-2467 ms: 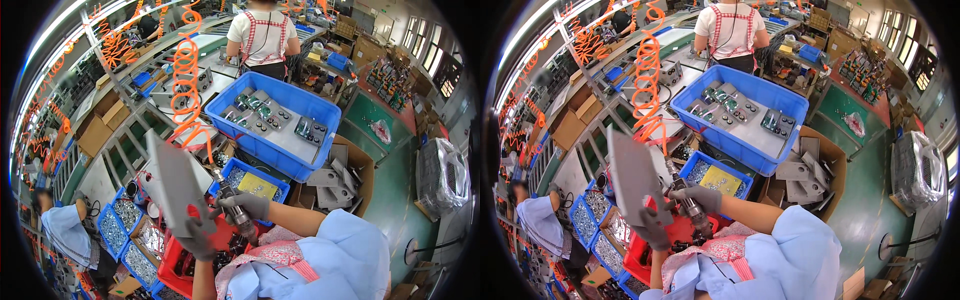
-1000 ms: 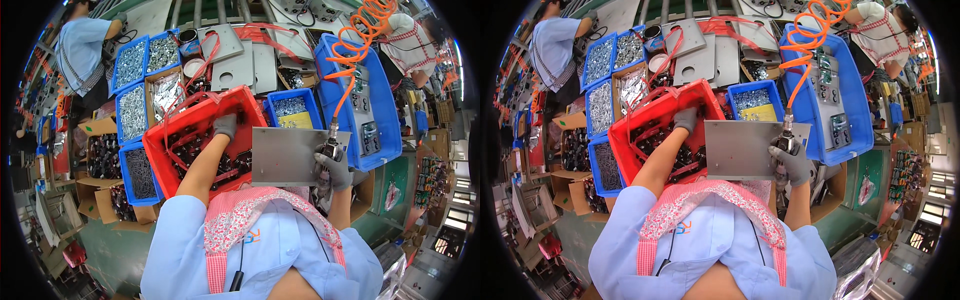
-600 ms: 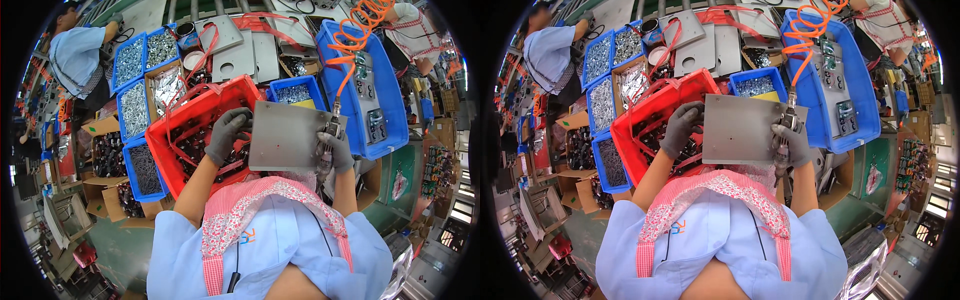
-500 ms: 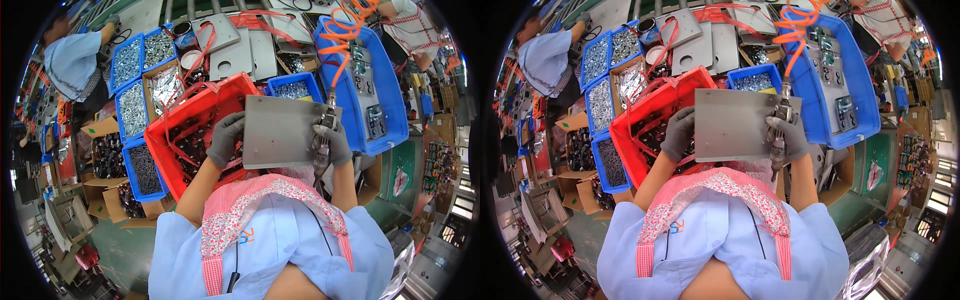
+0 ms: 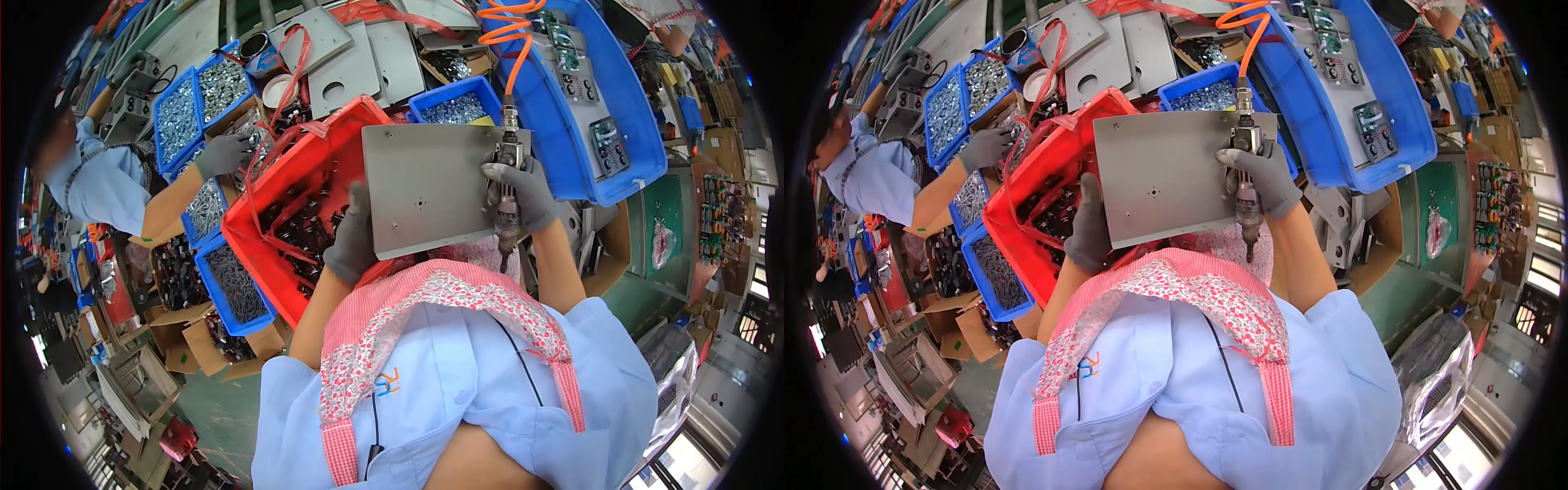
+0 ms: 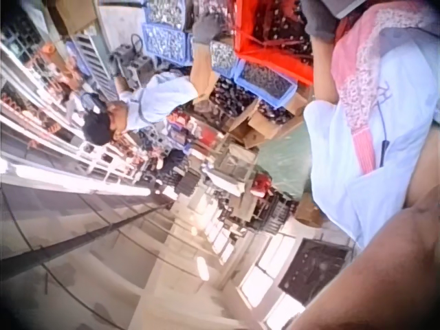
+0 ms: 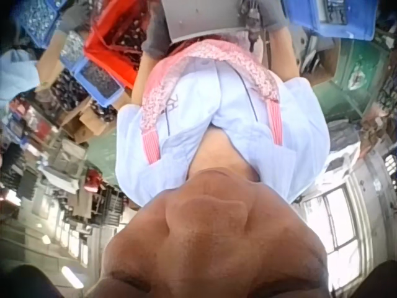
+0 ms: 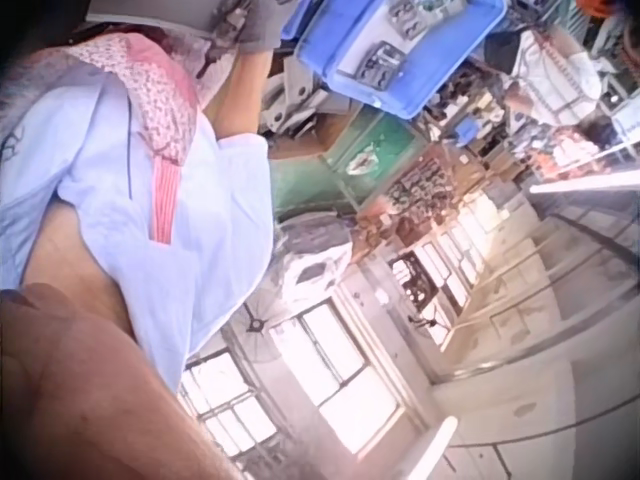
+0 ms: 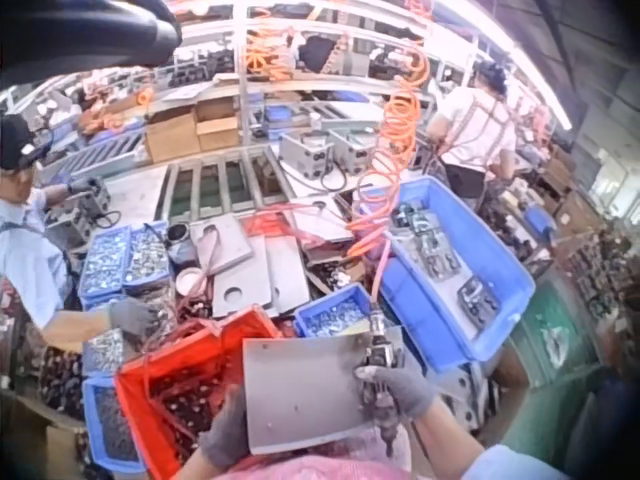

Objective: Assembling metal components and circuit boards using a pneumatic screwdriver.

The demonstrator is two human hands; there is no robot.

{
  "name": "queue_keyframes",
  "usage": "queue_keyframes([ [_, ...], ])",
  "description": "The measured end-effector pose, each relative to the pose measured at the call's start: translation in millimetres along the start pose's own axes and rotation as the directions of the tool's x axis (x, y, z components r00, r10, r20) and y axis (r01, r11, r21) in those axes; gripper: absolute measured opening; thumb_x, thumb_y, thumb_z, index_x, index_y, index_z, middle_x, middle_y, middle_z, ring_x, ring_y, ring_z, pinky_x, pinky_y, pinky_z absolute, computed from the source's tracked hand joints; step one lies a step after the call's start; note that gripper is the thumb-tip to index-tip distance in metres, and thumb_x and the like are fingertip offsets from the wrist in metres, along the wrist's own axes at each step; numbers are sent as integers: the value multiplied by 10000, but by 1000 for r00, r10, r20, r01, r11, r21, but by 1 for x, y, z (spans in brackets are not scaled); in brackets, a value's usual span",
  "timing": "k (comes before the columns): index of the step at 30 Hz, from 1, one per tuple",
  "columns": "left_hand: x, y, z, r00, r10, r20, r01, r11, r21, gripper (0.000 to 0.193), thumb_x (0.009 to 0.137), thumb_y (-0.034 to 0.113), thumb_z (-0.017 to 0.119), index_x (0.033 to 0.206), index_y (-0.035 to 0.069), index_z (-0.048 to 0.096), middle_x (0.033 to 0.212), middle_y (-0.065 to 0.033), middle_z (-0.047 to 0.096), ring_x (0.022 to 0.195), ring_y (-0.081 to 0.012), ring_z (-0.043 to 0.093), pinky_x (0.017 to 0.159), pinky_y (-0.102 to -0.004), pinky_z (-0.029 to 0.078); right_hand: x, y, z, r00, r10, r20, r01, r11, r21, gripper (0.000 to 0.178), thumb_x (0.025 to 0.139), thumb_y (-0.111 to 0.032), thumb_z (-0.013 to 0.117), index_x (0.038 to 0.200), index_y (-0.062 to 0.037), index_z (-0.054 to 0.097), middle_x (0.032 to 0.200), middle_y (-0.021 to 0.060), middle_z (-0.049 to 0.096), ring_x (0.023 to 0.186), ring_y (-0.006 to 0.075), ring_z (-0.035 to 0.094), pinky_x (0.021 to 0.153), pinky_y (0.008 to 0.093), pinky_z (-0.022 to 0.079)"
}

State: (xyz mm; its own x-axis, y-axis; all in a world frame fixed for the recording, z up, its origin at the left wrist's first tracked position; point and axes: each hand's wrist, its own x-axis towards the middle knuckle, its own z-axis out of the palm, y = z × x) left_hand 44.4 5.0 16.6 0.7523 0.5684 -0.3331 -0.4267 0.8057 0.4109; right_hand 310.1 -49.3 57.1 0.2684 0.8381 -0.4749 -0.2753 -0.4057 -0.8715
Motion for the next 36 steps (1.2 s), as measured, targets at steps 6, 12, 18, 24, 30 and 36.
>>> queue_keyframes([
  [6, -2, 5, 11, 995, -46, -92, 76, 933, 352, 651, 788, 364, 685, 1279, -15, 487, 1185, -117, 576, 1055, -204, 566, 887, -340, 455, -6, -2, -2, 999, -29, -42, 28, 1000, -13, 179, 778, -113, 673, 916, -15, 615, 607, 57, 586, 475, 133, 567, 449, 288, 488],
  [12, -3, 2, 17, 982, -5, -191, 75, 930, 359, 556, 783, 295, 686, 1210, -31, 539, 1098, -110, 617, 959, -200, 604, 837, -326, 475, -13, -8, 3, 998, -18, -66, 18, 1000, -10, 221, 726, -120, 733, 849, -50, 562, 590, 35, 567, 426, 125, 553, 409, 270, 484],
  [18, -3, 9, 25, 969, 34, -245, 73, 907, 414, 536, 756, 212, 675, 1207, -44, 538, 1094, -122, 620, 954, -207, 610, 846, -335, 480, -14, -7, 4, 997, -30, -72, 28, 999, -22, 201, 736, -117, 730, 836, -52, 568, 605, 30, 574, 430, 124, 559, 416, 257, 467],
  [24, 0, 13, 25, 980, -10, -197, 81, 931, 356, 523, 737, 162, 661, 1200, -48, 538, 1087, -129, 622, 957, -212, 616, 846, -330, 484, -15, -9, 5, 995, -54, -83, 52, 998, -25, 195, 738, -106, 733, 839, -45, 578, 615, 24, 573, 439, 117, 561, 424, 256, 467],
  [30, 3, 9, 17, 976, 10, -218, 73, 926, 370, 528, 723, 127, 648, 1210, -41, 530, 1087, -126, 624, 956, -220, 618, 848, -339, 487, -19, -12, 9, 995, -57, -86, 56, 998, -20, 191, 745, -95, 730, 844, -38, 577, 625, 22, 569, 443, 111, 554, 422, 258, 463],
  [36, 1, 8, 22, 975, 10, -222, 70, 933, 352, 496, 722, 123, 664, 1176, -43, 555, 1066, -122, 636, 930, -217, 627, 843, -335, 491, -18, -11, 9, 993, -58, -106, 51, 996, -67, 189, 752, -97, 728, 843, -35, 574, 630, 21, 569, 446, 110, 554, 421, 257, 462],
])
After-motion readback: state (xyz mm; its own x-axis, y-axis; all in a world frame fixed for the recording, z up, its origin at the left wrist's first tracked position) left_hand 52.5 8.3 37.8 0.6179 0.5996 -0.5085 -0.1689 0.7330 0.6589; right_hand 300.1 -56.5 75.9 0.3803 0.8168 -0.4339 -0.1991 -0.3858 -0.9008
